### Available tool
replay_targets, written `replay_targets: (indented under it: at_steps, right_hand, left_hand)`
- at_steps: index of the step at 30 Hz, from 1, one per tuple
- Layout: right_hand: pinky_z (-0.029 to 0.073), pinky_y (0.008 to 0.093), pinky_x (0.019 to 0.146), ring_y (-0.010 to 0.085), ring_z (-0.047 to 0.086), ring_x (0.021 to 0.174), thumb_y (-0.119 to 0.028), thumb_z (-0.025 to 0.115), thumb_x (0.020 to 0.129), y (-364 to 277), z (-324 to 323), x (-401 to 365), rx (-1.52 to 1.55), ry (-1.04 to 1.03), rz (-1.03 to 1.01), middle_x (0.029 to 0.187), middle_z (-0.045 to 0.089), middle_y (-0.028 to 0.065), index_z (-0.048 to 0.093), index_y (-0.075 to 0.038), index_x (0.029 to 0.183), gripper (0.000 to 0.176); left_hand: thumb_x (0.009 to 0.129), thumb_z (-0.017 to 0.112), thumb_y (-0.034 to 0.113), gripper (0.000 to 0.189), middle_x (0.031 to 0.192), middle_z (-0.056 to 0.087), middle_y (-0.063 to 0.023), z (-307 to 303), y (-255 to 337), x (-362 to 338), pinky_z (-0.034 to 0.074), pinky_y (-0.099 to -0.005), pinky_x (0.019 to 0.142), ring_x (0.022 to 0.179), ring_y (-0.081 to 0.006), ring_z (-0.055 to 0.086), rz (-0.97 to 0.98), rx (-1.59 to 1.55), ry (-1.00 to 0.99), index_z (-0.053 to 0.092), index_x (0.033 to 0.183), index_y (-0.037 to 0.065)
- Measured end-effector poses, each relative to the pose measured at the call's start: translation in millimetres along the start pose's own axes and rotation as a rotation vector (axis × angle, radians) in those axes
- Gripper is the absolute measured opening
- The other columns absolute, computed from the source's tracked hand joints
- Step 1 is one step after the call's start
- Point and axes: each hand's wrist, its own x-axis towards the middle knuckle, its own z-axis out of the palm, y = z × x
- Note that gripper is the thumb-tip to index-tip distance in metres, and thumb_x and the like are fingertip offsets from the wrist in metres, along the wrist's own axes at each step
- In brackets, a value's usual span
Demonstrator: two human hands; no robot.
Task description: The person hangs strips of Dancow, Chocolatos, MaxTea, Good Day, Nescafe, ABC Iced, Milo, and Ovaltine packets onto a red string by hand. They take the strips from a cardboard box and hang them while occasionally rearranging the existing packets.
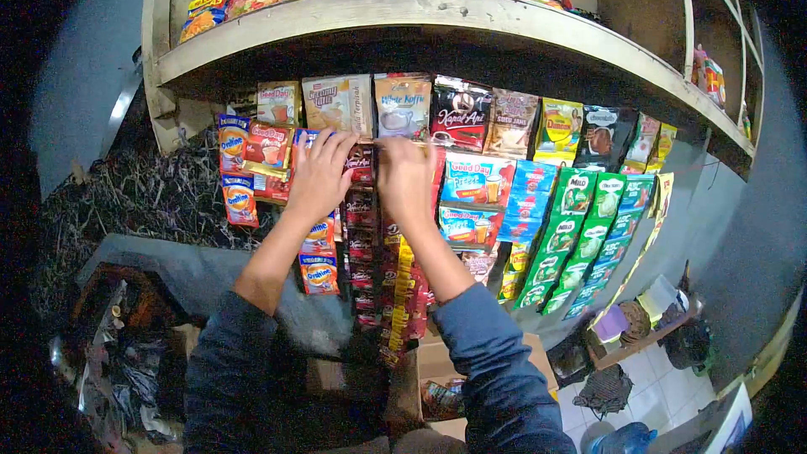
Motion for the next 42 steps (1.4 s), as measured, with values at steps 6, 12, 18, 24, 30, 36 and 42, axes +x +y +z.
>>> replay_targets:
  at_steps: [6,12,18,24,30,36,42]
  right_hand:
    - [0.020,0.0458,0.096,0.0212,0.050,0.093,-0.003,0.052,0.069,35.0,-25.4,-13.8,-0.240,0.100,0.102,0.092,0.054,0.0072,0.055,-0.008,0.095,0.026]
    - [0.018,0.0453,0.096,0.0207,0.050,0.091,-0.005,0.054,0.070,37.2,-21.6,-17.7,-0.313,0.120,0.055,0.086,0.053,0.0050,0.055,-0.011,0.093,0.024]
    - [0.017,0.0478,0.097,0.0190,0.050,0.087,-0.007,0.047,0.074,31.9,-16.8,-12.6,-0.325,0.084,0.047,0.081,0.053,0.0053,0.057,-0.009,0.086,0.016]
    - [0.020,0.0468,0.096,0.0194,0.050,0.082,-0.011,0.047,0.075,26.5,-9.5,-5.0,-0.306,0.064,0.052,0.076,0.053,0.0045,0.058,-0.010,0.080,0.011]
    - [0.023,0.0466,0.094,0.0202,0.050,0.084,-0.010,0.045,0.074,24.0,0.4,-0.1,-0.290,0.041,-0.026,0.077,0.055,0.0044,0.058,-0.010,0.079,0.014]
    - [0.027,0.0446,0.088,0.0259,0.045,0.096,-0.012,0.056,0.072,53.1,-50.6,-30.3,-0.452,0.232,0.222,0.106,0.049,0.0096,0.054,-0.011,0.099,0.027]
    - [0.033,0.0419,0.079,0.0316,0.045,0.092,-0.019,0.053,0.078,97.4,-66.6,-47.3,-0.322,0.316,0.602,0.096,0.048,0.0160,0.049,-0.004,0.101,0.028]
  left_hand:
    - [0.068,0.059,0.017,0.055,0.114,0.043,-0.0062,-1.8,0.7,1.0,0.018,-0.0501,0.097,0.112,-0.0249,0.035,0.006,0.016,-0.002,0.039,0.118,0.009]
    - [0.067,0.058,0.015,0.054,0.114,0.043,-0.0063,-0.9,1.7,0.5,0.018,-0.0501,0.097,0.111,-0.0253,0.036,0.007,0.007,0.003,0.039,0.118,0.009]
    - [0.068,0.056,0.013,0.050,0.111,0.044,-0.0061,-3.5,3.3,0.3,0.019,-0.0521,0.096,0.109,-0.0251,0.037,0.042,0.067,-0.024,0.044,0.116,0.017]
    - [0.068,0.056,0.012,0.049,0.110,0.045,-0.0062,-2.9,5.3,0.3,0.020,-0.0528,0.095,0.109,-0.0255,0.037,0.026,0.048,-0.010,0.046,0.115,0.019]
    - [0.068,0.057,0.011,0.053,0.107,0.046,-0.0082,-4.7,10.8,4.0,0.021,-0.0518,0.095,0.107,-0.0286,0.038,0.026,0.083,-0.015,0.045,0.118,0.025]
    - [0.070,0.055,0.011,0.050,0.105,0.047,-0.0094,-5.1,12.0,6.2,0.021,-0.0524,0.094,0.104,-0.0295,0.039,0.009,0.074,0.011,0.046,0.118,0.026]
    - [0.071,0.055,0.012,0.048,0.106,0.047,-0.0097,-2.5,12.5,4.9,0.021,-0.0517,0.094,0.104,-0.0298,0.039,0.006,0.067,0.033,0.047,0.116,0.026]
